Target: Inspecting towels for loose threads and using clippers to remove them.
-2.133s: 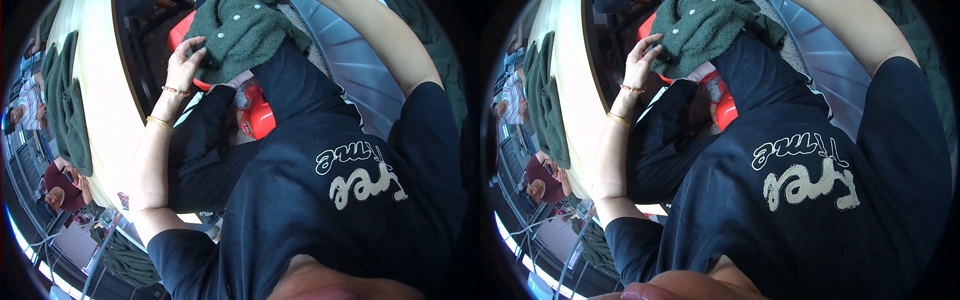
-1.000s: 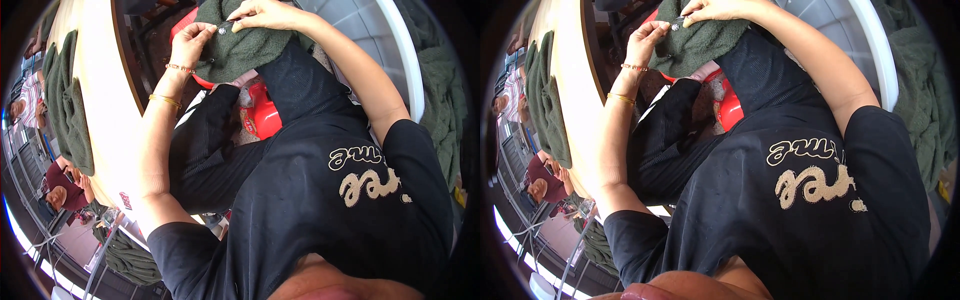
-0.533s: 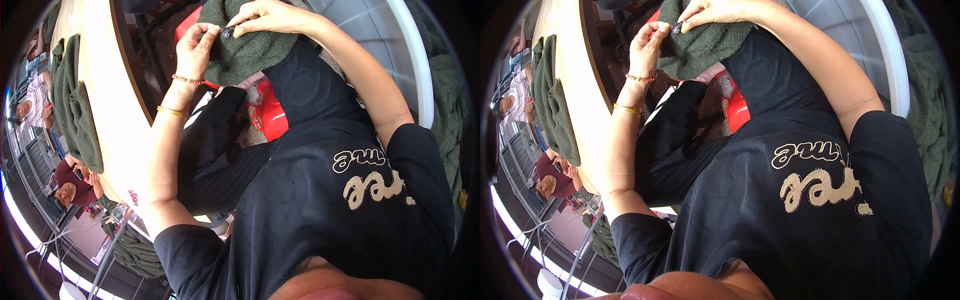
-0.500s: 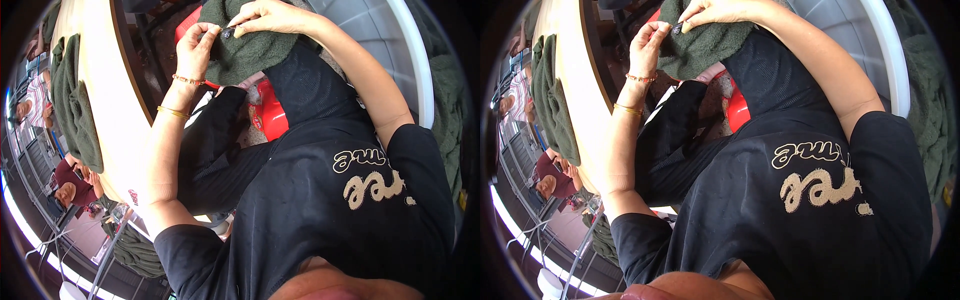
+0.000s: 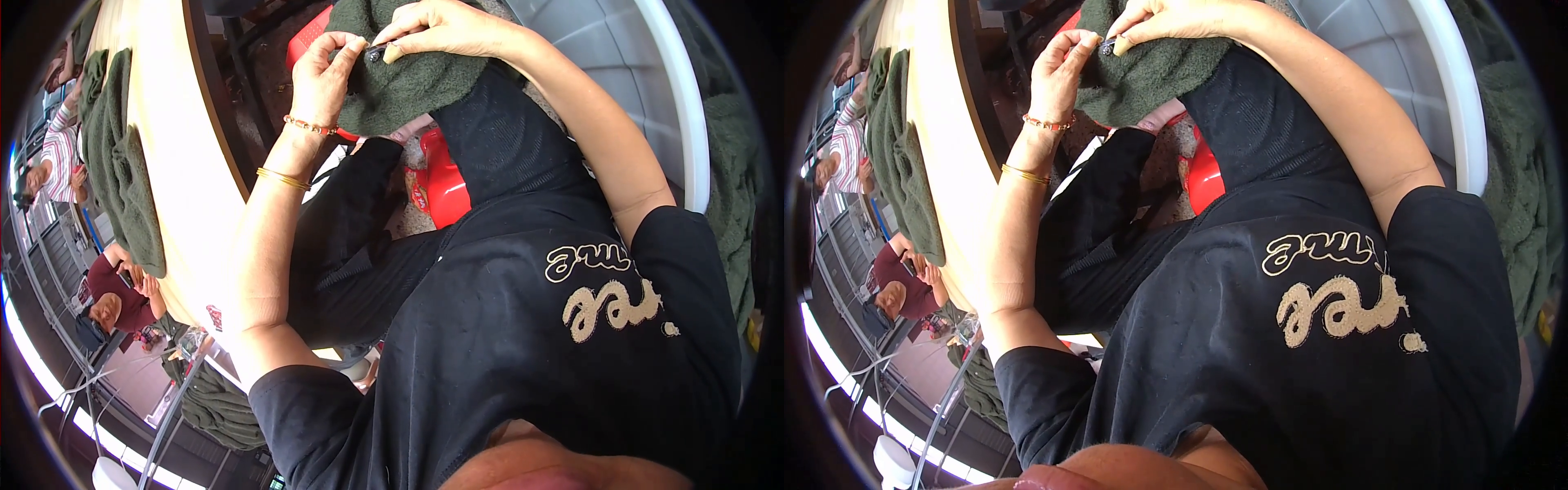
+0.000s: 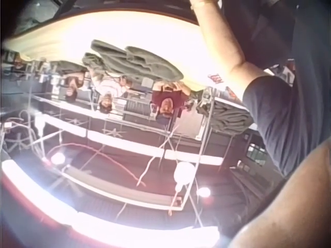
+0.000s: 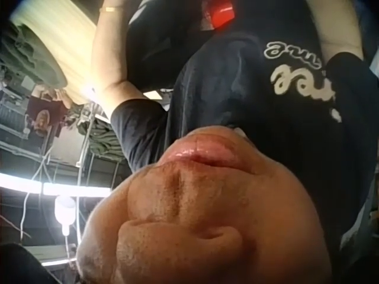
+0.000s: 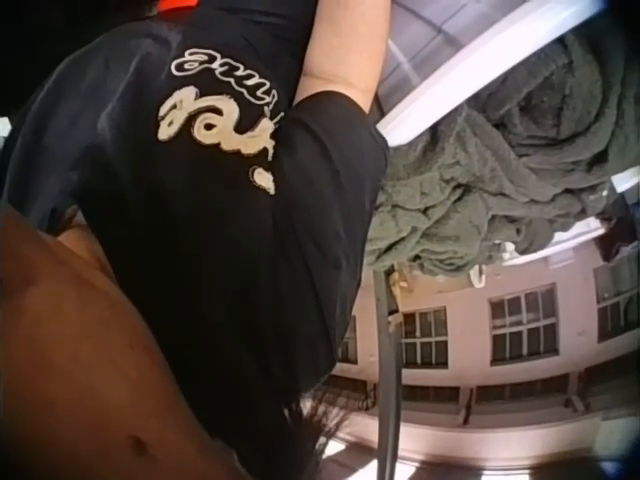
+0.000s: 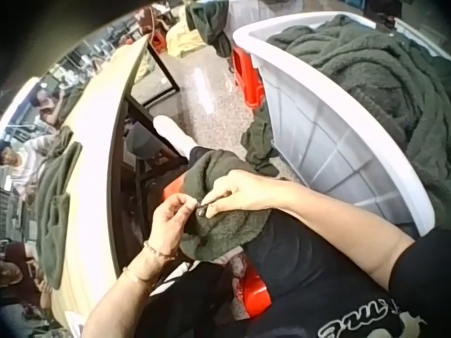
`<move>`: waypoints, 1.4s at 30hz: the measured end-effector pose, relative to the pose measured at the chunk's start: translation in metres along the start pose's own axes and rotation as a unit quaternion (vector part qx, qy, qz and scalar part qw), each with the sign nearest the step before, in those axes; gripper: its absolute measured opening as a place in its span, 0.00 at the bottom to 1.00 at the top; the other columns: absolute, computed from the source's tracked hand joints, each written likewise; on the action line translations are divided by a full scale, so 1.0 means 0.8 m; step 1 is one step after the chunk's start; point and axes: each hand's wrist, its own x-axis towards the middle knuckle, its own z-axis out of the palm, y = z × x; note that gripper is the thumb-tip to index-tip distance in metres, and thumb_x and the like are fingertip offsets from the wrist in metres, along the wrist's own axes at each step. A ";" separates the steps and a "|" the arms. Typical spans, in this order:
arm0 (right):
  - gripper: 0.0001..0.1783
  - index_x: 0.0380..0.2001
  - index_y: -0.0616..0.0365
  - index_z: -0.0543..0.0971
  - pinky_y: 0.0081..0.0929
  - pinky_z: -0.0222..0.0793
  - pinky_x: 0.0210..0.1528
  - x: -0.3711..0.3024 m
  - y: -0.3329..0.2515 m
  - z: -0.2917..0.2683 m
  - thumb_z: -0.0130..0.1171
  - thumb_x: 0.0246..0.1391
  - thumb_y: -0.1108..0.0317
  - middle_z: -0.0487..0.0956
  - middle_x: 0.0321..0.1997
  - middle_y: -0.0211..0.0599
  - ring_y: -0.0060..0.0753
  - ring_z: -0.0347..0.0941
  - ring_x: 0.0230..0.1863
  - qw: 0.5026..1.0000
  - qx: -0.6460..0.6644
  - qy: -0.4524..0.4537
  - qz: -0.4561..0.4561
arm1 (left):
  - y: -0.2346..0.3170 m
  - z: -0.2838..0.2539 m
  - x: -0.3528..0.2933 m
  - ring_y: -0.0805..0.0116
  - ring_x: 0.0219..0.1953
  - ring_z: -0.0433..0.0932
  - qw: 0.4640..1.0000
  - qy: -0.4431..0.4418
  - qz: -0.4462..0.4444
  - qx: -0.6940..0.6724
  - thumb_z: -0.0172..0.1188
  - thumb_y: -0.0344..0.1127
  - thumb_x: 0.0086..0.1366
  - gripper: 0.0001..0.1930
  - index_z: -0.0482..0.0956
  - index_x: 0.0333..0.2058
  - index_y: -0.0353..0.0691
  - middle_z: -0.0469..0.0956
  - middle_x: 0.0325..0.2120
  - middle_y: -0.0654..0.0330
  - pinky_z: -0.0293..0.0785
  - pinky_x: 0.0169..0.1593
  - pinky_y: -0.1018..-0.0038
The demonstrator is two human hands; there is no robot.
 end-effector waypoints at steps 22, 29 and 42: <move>0.12 0.39 0.60 0.81 0.23 0.67 0.39 -0.001 0.010 0.002 0.61 0.50 0.67 0.80 0.31 0.37 0.28 0.75 0.33 0.999 -0.024 -0.008 -0.029 | 0.000 0.001 0.001 0.83 0.34 0.71 0.999 -0.018 -0.001 -0.032 0.58 0.33 0.63 0.08 0.78 0.37 0.36 0.77 0.31 0.69 0.68 0.40 0.86; 0.11 0.38 0.63 0.81 0.20 0.69 0.43 -0.007 0.030 0.004 0.60 0.52 0.70 0.82 0.35 0.35 0.21 0.75 0.38 0.993 0.062 0.073 0.063 | 0.012 -0.025 0.017 0.78 0.27 0.72 0.987 0.077 -0.011 -0.141 0.55 0.32 0.65 0.04 0.74 0.33 0.40 0.74 0.24 0.67 0.67 0.34 0.83; 0.16 0.40 0.60 0.80 0.24 0.68 0.40 -0.011 0.027 0.010 0.62 0.51 0.63 0.80 0.32 0.39 0.26 0.75 0.36 0.994 -0.046 0.087 0.045 | -0.005 -0.019 0.005 0.83 0.36 0.73 0.999 -0.021 -0.033 0.035 0.60 0.37 0.62 0.13 0.79 0.43 0.37 0.78 0.33 0.68 0.68 0.42 0.85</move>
